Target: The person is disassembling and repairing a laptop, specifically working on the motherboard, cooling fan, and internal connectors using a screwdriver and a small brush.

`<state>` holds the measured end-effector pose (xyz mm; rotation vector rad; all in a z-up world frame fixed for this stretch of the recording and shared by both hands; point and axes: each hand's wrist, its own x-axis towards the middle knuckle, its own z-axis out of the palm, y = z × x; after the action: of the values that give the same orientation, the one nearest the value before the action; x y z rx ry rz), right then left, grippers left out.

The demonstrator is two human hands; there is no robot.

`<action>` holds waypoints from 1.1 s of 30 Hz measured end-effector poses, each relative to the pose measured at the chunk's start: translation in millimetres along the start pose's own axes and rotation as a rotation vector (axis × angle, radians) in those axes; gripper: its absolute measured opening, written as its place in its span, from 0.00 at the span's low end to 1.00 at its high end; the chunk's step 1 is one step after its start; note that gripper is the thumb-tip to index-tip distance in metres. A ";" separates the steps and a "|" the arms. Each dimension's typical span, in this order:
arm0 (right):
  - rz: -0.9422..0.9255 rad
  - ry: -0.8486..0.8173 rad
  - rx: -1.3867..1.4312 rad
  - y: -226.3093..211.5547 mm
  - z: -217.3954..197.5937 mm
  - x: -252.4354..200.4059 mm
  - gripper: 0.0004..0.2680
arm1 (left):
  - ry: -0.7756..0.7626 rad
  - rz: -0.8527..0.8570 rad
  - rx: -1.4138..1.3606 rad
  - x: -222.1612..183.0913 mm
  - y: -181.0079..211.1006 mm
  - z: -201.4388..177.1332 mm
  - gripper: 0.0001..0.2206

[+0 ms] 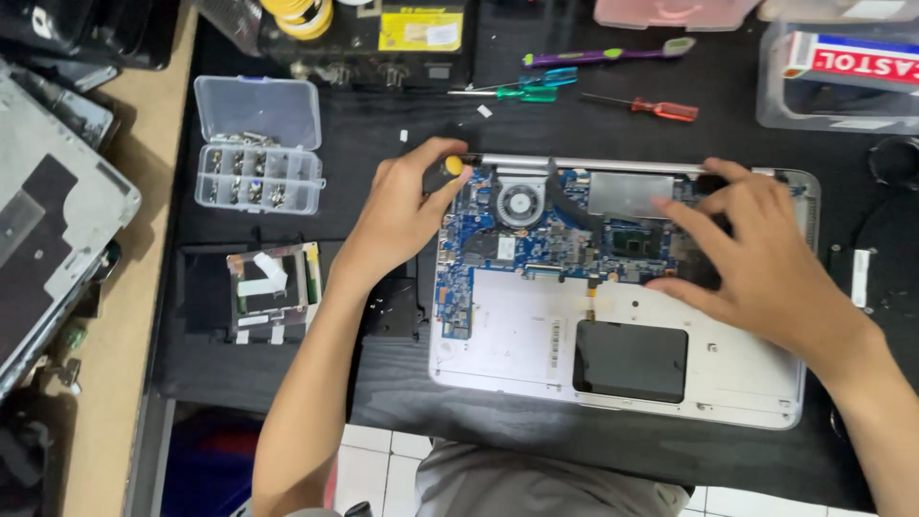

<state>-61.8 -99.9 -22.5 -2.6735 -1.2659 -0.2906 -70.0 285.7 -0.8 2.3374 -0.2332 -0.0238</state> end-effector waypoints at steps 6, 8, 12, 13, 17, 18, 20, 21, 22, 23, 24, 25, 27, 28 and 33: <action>0.031 -0.005 -0.030 10.6 1.6 -3.2 0.36 | 0.035 0.104 0.191 -7.6 4.1 -18.5 0.19; 0.013 -0.014 -0.072 9.3 -0.4 -1.1 0.36 | 0.078 0.095 0.226 -24.0 26.2 -31.9 0.18; 0.016 -0.022 -0.098 9.0 -2.7 -0.3 0.37 | 0.072 0.189 0.123 -64.5 57.4 -38.3 0.16; 0.016 -0.024 -0.095 10.2 -1.9 -0.7 0.37 | 0.069 0.186 0.123 -77.5 53.6 -30.9 0.16; 0.016 -0.033 -0.115 14.1 2.3 -4.0 0.36 | -0.008 0.122 0.135 -122.6 31.5 -2.4 0.21; 0.014 -0.022 -0.125 14.6 3.8 -4.3 0.36 | 0.008 0.145 0.173 -132.5 24.0 3.6 0.24; 0.016 -0.023 -0.132 14.4 4.3 -4.4 0.37 | 0.077 0.177 0.223 -142.1 18.8 10.8 0.23; 0.018 -0.025 -0.143 14.1 4.0 -4.7 0.38 | 0.148 0.213 0.269 -146.9 16.2 14.2 0.23; 0.015 -0.023 -0.143 13.7 4.6 -5.0 0.38 | 0.150 0.211 0.271 -146.4 18.0 15.4 0.23; 0.015 -0.005 -0.112 13.0 4.9 -5.1 0.38 | 0.199 0.262 0.276 -146.2 19.8 16.2 0.21; 0.011 0.014 -0.081 13.1 4.8 -4.2 0.38 | 0.251 0.312 0.283 -145.8 21.9 17.1 0.19; 0.006 0.016 -0.082 13.0 4.7 -4.1 0.38 | 0.256 0.310 0.285 -145.9 20.9 18.6 0.19; 0.008 0.002 -0.130 13.6 5.1 -4.6 0.38 | 0.266 0.383 0.365 -144.2 18.3 21.9 0.19; 0.008 0.003 -0.129 12.6 4.3 -4.0 0.38 | 0.266 0.383 0.366 -145.2 18.3 21.5 0.19; 0.012 0.008 -0.177 12.8 1.9 -3.1 0.38 | 0.258 0.485 0.590 -151.0 9.9 28.4 0.16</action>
<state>-53.6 -109.7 -26.0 -2.8219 -1.2770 -0.4311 -222.5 285.3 -21.7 2.7544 -0.7522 0.6596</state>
